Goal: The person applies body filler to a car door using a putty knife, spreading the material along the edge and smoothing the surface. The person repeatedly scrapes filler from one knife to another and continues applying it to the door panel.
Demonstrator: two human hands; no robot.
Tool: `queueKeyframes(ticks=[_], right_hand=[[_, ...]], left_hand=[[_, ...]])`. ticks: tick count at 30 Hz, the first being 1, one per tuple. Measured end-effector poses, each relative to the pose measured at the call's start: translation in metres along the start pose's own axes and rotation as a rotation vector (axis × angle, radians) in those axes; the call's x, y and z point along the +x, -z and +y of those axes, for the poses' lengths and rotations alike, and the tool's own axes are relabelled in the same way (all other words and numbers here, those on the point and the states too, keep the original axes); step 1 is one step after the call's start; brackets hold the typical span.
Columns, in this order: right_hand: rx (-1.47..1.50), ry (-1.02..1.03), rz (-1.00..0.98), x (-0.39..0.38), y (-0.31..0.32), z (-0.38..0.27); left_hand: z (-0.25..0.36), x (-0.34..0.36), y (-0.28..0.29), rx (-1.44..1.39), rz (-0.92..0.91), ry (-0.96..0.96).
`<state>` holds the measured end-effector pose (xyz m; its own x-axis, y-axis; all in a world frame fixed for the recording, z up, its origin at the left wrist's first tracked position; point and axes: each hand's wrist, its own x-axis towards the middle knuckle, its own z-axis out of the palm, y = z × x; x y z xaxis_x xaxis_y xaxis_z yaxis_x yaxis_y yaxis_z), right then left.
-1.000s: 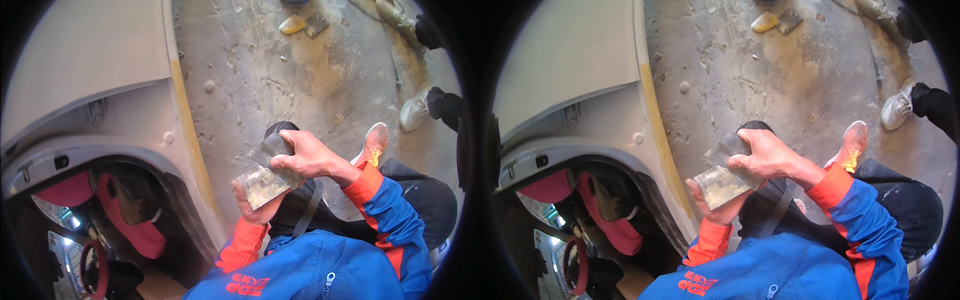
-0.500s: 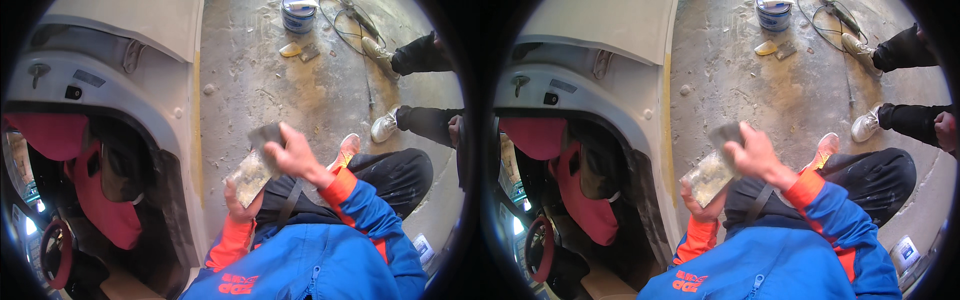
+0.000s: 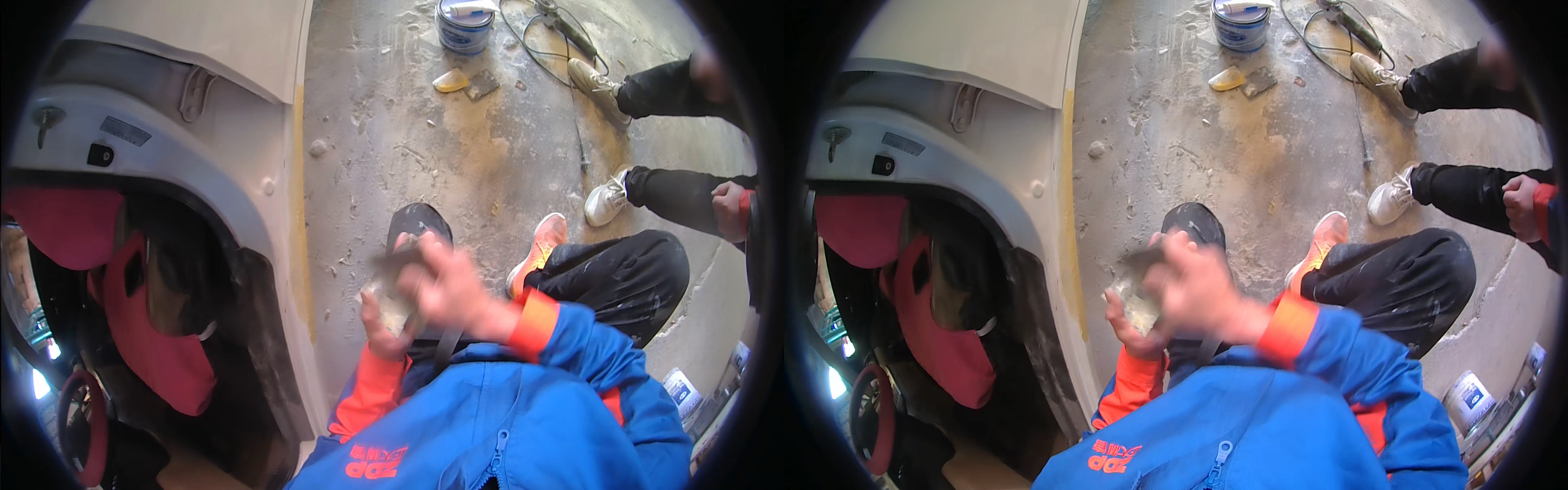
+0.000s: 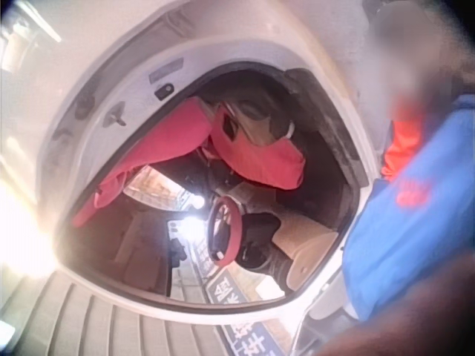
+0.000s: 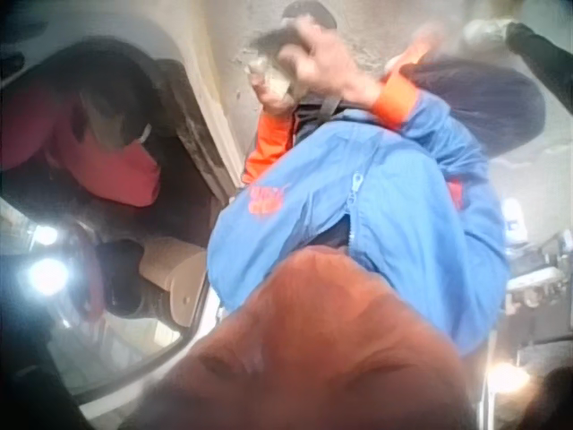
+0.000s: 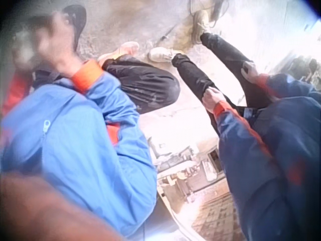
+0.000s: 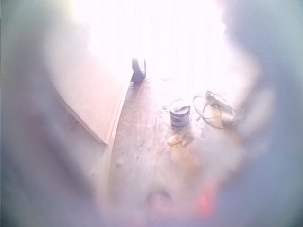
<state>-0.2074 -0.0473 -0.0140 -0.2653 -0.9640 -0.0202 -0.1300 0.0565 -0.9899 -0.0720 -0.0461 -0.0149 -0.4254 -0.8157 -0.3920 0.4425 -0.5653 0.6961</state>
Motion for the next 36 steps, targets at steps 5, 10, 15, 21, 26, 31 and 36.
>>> queueKeyframes(ticks=[5,10,15,21,26,31,36], right_hand=[[0.137,-0.141,-0.033,0.007,0.013,0.011],[-0.006,-0.156,-0.037,-0.009,0.010,0.006],[-0.186,0.216,-0.052,-0.008,0.013,0.012],[-0.142,0.064,-0.029,0.001,0.019,0.028],[-0.125,-0.002,0.110,0.003,0.019,0.011],[-0.051,-0.061,0.118,0.000,0.030,0.016],[0.305,-0.336,0.160,-0.002,0.044,0.024]], left_hand=[[0.003,0.008,-0.004,0.052,0.155,0.072],[0.001,0.006,-0.004,-0.051,0.015,0.057],[-0.003,0.016,-0.002,-0.167,-0.123,0.062],[-0.003,0.024,0.000,-0.082,-0.167,0.035],[-0.005,0.031,-0.005,-0.091,-0.196,0.063],[-0.014,0.038,-0.012,-0.002,-0.133,0.028],[-0.025,0.046,-0.012,0.088,0.008,0.163]])
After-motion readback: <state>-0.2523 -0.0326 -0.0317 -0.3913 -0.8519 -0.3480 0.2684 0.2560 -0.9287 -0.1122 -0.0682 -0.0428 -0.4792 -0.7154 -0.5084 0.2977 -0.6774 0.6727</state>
